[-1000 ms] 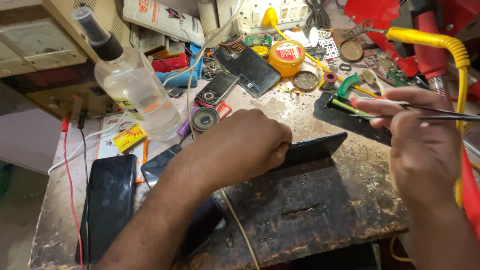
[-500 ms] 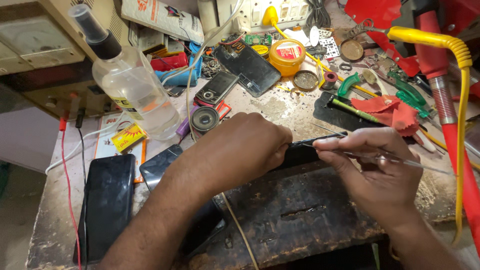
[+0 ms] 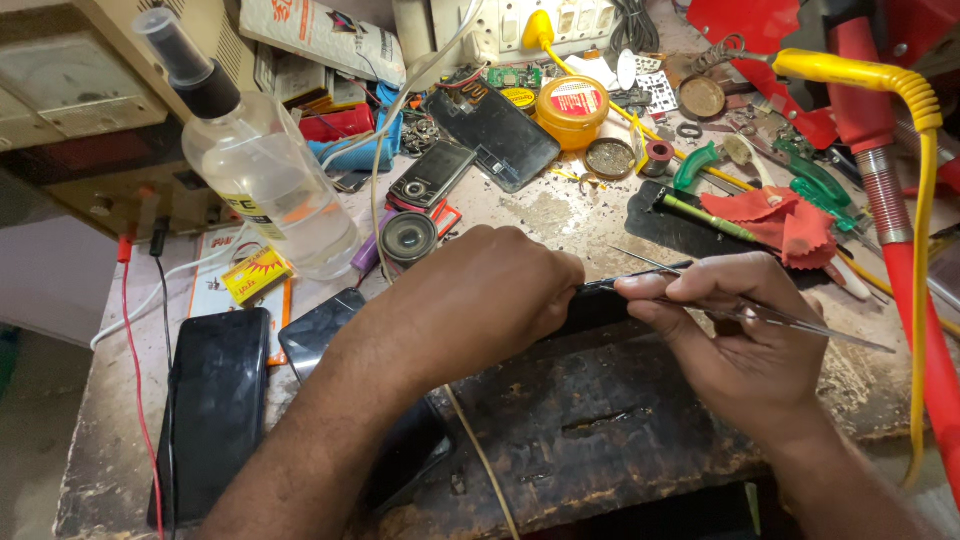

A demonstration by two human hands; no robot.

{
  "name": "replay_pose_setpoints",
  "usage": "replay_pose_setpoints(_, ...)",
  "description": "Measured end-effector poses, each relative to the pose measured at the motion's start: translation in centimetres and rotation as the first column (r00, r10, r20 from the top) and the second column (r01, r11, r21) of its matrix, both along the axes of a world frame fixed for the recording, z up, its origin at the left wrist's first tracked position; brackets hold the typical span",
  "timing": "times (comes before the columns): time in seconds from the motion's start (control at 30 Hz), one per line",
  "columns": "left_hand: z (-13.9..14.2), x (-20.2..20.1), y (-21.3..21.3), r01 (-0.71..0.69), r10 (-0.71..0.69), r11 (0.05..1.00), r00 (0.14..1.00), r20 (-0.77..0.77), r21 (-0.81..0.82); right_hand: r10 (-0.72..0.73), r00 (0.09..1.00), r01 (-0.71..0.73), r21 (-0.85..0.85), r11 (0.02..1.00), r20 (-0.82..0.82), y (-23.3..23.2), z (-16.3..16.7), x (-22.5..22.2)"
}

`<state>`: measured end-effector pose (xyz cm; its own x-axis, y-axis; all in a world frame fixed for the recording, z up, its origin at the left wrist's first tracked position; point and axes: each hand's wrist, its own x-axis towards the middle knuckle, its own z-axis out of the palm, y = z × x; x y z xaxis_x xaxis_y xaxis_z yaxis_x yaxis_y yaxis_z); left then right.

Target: The person disassembles a smartphone, removes the back cover and battery, then uses tweezers and a screwdriver to adjust internal components and remove screws from the camera module area. The device is handled and repositioned multiple times during the process.

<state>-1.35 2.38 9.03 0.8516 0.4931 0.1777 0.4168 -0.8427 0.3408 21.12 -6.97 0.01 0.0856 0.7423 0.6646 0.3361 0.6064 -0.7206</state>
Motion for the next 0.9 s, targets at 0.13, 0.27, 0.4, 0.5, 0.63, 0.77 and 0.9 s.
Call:
replay_pose_setpoints(0.13, -0.1, 0.0, 0.0, 0.009, -0.009, 1.000, 1.000, 0.003, 0.017, -0.014, 1.000, 0.013, 0.044, 0.999, 0.011, 0.0, -0.6, -0.2)
replay_pose_setpoints(0.27, 0.0, 0.0, 0.1, 0.011, -0.011, 1.000, 1.000, -0.002, 0.004, -0.014, 0.999, 0.012, 0.071, 0.997, 0.034, -0.1, -0.9, -0.2)
replay_pose_setpoints(0.4, 0.2, 0.0, 0.1, -0.014, 0.013, 0.999, 1.000, -0.017, -0.031, -0.005, 0.999, 0.002, 0.072, 0.997, 0.039, 0.1, -0.9, -0.1)
replay_pose_setpoints(0.5, 0.2, 0.0, 0.1, -0.020, 0.019, 0.999, 1.000, -0.024, -0.045, 0.002, 0.999, -0.004, 0.062, 0.998, 0.034, 0.2, -0.8, -0.2)
replay_pose_setpoints(0.63, 0.2, 0.0, 0.2, 0.003, -0.003, 0.999, 1.000, 0.000, -0.036, 0.031, 0.998, -0.035, 0.082, 0.996, 0.050, 0.3, -0.4, -0.5)
replay_pose_setpoints(0.77, 0.1, -0.1, 0.3, 0.012, -0.011, 0.999, 1.000, 0.020, -0.044, -0.063, 0.971, 0.023, 0.174, 0.985, 0.230, -0.3, 0.7, -1.0)
replay_pose_setpoints(0.9, 0.0, -0.3, 0.2, 0.050, -0.046, 0.998, 0.994, 0.097, -0.043, -0.168, 0.879, 0.033, 0.295, 0.955, 0.446, -1.3, 2.1, -1.0)
